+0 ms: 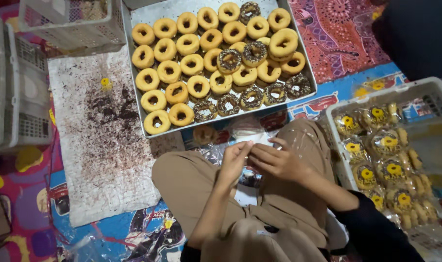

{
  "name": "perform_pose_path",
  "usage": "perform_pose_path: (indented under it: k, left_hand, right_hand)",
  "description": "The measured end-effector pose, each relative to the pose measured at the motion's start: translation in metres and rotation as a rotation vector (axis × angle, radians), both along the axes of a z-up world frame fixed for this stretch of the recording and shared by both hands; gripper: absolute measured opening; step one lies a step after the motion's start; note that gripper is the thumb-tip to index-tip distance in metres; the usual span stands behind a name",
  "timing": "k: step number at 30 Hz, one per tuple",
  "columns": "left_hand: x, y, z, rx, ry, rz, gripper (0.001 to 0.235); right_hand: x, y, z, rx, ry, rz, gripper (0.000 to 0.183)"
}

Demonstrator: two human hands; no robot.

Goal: The person sits on a patterned floor mat and repeatedly picks donuts from a metal tray, places them into clear plastic bags, and arranges the sealed bags into a white plastic crate. The person handles both plain and chocolate-sprinkled donuts.

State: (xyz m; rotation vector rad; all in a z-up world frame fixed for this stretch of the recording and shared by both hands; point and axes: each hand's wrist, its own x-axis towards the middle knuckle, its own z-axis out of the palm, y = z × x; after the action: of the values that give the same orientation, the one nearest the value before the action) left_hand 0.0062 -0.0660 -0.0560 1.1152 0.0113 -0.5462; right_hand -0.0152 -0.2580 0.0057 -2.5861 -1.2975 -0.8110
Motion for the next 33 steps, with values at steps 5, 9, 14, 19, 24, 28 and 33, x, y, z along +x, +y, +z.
perform_pose_path:
  k: [5, 9, 14, 19, 24, 28, 33]
  left_hand:
    - [-0.015, 0.01, 0.032, 0.416, -0.149, 0.02, 0.028]
    - [-0.024, 0.016, 0.042, 0.598, -0.53, 0.042, 0.017]
    - [-0.013, 0.017, 0.008, 0.411, -0.65, 0.014, 0.006]
    - [-0.007, 0.029, -0.019, 0.778, -0.598, 0.289, 0.014]
    - [-0.016, 0.034, -0.001, 0.404, -0.175, 0.031, 0.025]
    - [-0.01, 0.041, 0.039, 0.882, -0.491, -0.11, 0.026]
    - [-0.007, 0.036, 0.079, 1.009, -0.835, -0.171, 0.024]
  right_hand:
    - [-0.015, 0.007, -0.035, 0.08, 0.025, 0.075, 0.02]
    - [-0.031, 0.005, -0.036, 0.428, 0.176, 0.005, 0.038]
    - [-0.045, 0.001, -0.049, 1.15, 1.308, -0.051, 0.037]
    - [-0.039, 0.023, -0.058, 0.665, 0.681, -0.361, 0.022]
    - [-0.026, 0.045, -0.049, 0.24, 0.215, -0.188, 0.021]
    - [-0.023, 0.037, -0.047, -0.017, -0.027, 0.083, 0.019]
    - [-0.016, 0.032, -0.038, -0.422, 0.075, 0.044, 0.028]
